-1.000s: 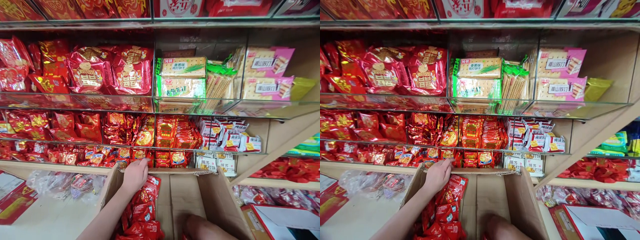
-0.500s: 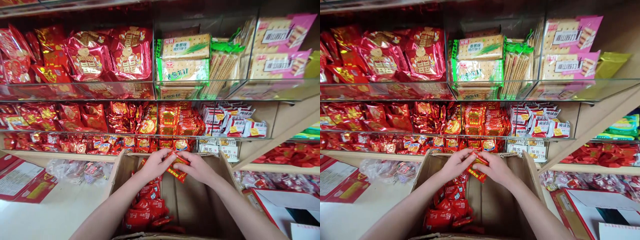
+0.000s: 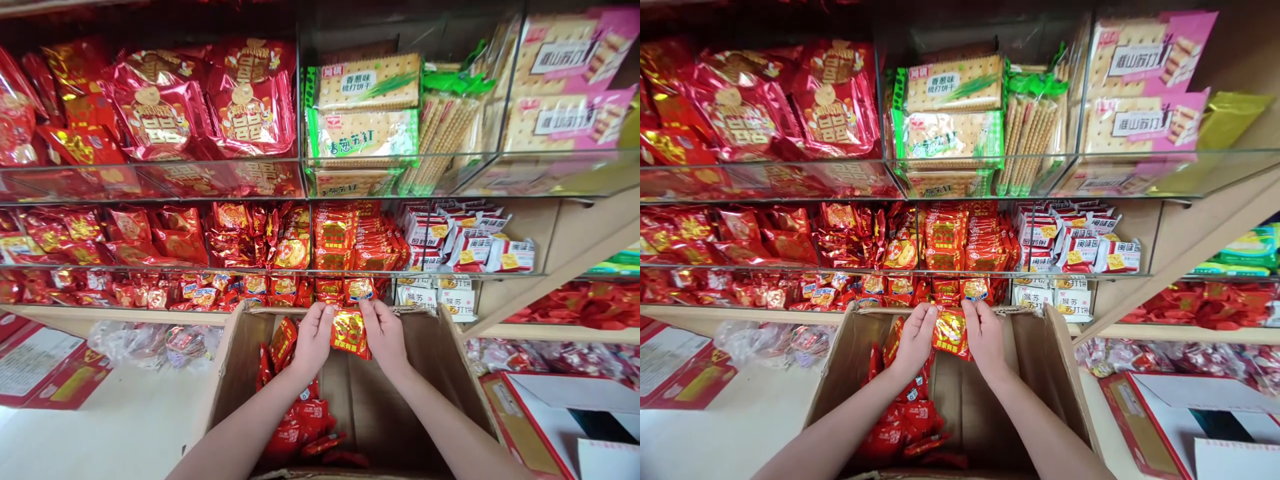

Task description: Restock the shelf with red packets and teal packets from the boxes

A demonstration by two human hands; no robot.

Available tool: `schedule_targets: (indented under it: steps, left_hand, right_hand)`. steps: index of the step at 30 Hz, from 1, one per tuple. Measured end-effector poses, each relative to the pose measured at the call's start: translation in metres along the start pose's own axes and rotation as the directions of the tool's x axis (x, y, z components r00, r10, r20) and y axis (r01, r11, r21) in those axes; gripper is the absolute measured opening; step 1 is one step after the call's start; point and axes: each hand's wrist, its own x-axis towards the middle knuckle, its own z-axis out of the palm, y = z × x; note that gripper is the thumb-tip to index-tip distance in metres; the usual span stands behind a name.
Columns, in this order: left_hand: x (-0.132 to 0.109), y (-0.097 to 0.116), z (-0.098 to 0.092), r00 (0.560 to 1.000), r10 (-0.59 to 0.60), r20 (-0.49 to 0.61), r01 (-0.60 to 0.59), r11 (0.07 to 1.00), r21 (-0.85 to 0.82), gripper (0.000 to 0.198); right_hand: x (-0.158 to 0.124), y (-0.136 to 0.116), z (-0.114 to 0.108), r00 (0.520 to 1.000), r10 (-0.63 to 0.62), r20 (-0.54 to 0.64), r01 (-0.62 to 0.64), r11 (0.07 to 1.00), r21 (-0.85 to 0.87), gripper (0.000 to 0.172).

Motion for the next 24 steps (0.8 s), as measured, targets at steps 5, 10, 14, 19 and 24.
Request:
schedule_targets:
  steps: [5, 10, 14, 19, 24]
  left_hand:
    - [0.003, 0.006, -0.003, 0.996, -0.075, -0.049, 0.08, 0.991, 0.105, 0.027]
    - [0.011, 0.025, -0.019, 0.978, 0.203, 0.045, -0.198, 0.841, 0.503, 0.026]
    - [0.024, 0.045, -0.043, 0.953, 0.27, 0.136, -0.283, 0.636, 0.718, 0.029]
    - [0.049, 0.05, -0.075, 0.947, 0.27, 0.177, -0.29, 0.472, 0.832, 0.032]
    - [0.058, 0.033, -0.081, 0.985, 0.087, 0.147, -0.169, 0.352, 0.92, 0.029]
  right_hand:
    - [-0.006, -0.003, -0.003, 0.939, 0.087, 0.332, -0.204, 0.92, 0.336, 0.034]
    - [-0.005, -0.014, -0.007, 0.88, 0.101, 0.464, -0.276, 0.904, 0.326, 0.028]
    - [0.01, -0.033, -0.022, 0.906, 0.02, 0.423, -0.162, 0.939, 0.304, 0.027]
    - [0.065, -0.048, -0.051, 0.983, -0.169, -0.066, 0.166, 0.985, -0.041, 0.028]
    - [0.137, -0.054, -0.041, 0.957, -0.269, -0.107, 0.127, 0.724, -0.678, 0.026]
